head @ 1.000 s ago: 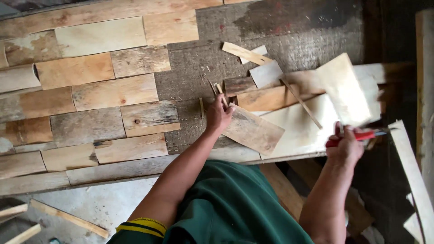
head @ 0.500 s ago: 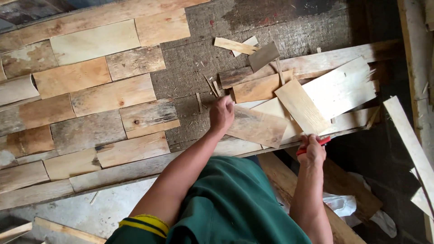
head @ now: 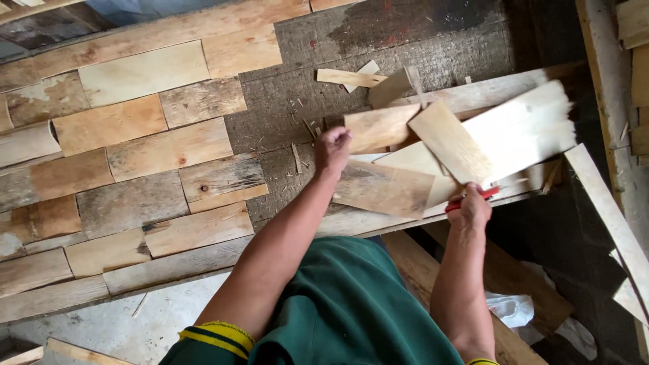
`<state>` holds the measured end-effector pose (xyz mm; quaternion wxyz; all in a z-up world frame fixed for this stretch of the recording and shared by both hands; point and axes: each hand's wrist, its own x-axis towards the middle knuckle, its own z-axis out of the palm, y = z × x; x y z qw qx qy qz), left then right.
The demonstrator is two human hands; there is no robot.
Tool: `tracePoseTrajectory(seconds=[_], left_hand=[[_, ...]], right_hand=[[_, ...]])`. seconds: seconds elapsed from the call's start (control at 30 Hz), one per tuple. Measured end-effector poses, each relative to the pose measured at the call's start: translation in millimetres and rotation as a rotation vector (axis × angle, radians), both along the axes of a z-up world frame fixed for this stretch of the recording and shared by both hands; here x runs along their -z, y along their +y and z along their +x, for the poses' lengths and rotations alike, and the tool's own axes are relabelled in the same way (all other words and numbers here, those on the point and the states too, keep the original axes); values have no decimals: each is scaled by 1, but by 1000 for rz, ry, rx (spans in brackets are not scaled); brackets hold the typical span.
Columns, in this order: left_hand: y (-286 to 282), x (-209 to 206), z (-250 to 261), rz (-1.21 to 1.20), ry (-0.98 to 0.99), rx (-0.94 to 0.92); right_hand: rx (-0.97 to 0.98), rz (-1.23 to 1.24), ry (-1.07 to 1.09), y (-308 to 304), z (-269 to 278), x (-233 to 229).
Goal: Cutting and arranging thin wood tiles to create a decorative mosaic pattern on a board.
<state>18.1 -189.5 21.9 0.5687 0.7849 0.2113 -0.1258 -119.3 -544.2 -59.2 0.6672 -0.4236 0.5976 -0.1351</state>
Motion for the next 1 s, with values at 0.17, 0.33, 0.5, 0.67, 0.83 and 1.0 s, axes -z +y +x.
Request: tracePoseTrajectory(seconds=[0.17,0.33,0.5,0.67,0.83,1.0], left_hand=[[29,-3,24,-141,-127,-128],[54,-5,31,-81,-204,-236],[69,34,18,-219,-92,-373],[80,85,-8,-292,-59,-431],[100,94,-17,-338,-186,-452],[124,-34,-14,-276,158,-550]], right_hand=[[-12,-41,-7,-31,16,-7],[10,-115,-9,-46,29,-16],[27,-301,11,-22,30,-59],[5,-254,-10,11,29,-96],[-16,-586,112,-37,13,-11],[-712,-1093,-182,37,50,-51]])
